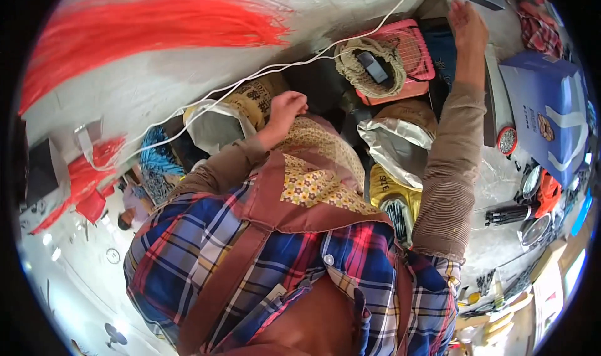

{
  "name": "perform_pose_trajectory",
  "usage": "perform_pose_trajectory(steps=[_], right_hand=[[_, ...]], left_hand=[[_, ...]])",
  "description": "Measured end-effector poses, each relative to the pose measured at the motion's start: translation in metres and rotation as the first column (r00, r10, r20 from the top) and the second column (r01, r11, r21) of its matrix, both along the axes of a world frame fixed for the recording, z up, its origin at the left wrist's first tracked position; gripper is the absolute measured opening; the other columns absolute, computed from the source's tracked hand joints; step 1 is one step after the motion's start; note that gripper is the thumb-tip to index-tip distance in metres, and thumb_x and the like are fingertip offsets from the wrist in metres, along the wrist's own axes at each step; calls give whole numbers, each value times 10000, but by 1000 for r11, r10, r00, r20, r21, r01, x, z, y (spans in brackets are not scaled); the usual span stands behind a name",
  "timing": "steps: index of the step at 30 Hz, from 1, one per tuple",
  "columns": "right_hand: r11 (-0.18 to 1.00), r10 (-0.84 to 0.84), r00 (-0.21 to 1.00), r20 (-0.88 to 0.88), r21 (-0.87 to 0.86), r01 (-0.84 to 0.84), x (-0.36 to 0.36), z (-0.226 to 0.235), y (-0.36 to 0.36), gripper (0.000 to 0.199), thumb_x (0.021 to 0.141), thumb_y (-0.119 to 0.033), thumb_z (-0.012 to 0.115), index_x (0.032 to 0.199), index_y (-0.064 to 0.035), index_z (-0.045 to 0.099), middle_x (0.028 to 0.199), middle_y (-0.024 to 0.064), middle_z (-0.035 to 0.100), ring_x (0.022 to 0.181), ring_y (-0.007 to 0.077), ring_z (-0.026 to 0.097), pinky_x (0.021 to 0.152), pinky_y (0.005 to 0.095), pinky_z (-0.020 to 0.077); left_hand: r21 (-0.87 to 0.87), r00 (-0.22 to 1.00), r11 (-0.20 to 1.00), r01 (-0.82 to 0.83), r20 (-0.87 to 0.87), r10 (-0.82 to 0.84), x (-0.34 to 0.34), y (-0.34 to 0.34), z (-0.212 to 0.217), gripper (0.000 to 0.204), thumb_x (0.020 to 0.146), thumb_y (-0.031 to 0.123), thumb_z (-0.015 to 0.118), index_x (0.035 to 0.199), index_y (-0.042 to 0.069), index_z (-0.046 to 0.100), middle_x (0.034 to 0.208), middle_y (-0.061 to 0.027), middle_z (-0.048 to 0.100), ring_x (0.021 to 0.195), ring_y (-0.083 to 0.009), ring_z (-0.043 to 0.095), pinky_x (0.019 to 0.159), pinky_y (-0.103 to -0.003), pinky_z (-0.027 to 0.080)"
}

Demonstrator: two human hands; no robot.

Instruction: Sorting and organizing long, thin metal rods on a production table.

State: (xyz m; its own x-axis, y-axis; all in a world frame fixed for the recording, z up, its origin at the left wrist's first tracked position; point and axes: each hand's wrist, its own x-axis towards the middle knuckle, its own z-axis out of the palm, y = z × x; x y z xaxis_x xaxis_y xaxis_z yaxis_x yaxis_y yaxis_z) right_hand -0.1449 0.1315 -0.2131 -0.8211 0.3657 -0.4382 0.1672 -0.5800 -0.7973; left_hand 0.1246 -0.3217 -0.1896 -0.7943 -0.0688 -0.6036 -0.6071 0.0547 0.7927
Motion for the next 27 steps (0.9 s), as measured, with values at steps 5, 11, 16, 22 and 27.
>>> perform_pose_trajectory(steps=[5,11,16,22,27], right_hand=[[871,488,872,-32,73,-485,61,9,-107,212,946,-210,608,1035,-23,652,861,60,705,733,139,670,616,262,529],[867,498,844,197,-94,-490,138,-8,-189,207,943,-233,623,1029,-46,649,840,56,694,709,139,659,612,269,534],[815,547,816,188,-341,-467,152,-37,-209,205,947,-219,616,1054,-44,628,906,83,704,749,170,675,644,309,559],[692,614,780,120,-557,-459,142,-63,-234,178,951,-206,613,1021,-42,620,987,123,699,815,196,680,668,324,563],[565,640,768,35,-699,-439,138,-67,-259,185,948,-236,629,971,-53,621,1014,147,692,834,217,674,678,329,561]], left_hand=[[-34,932,931,-363,-7,363,2,-22,37,159,900,147,681,955,1,653,759,-41,648,660,-110,610,638,-249,512],[-512,842,815,-270,-536,-58,-13,-39,79,156,853,161,710,951,53,653,820,-40,632,717,-153,595,651,-282,473],[-956,591,164,-242,-279,-757,-36,-70,125,176,787,171,717,933,93,656,919,-48,603,883,-226,569,799,-371,438],[-996,538,-26,-87,-25,-843,-16,-93,124,200,783,208,701,949,111,646,931,-50,552,955,-241,514,841,-419,384],[-984,632,-170,55,166,-757,-1,-95,134,265,794,214,697,1026,107,630,973,-47,572,979,-232,520,855,-409,373]])
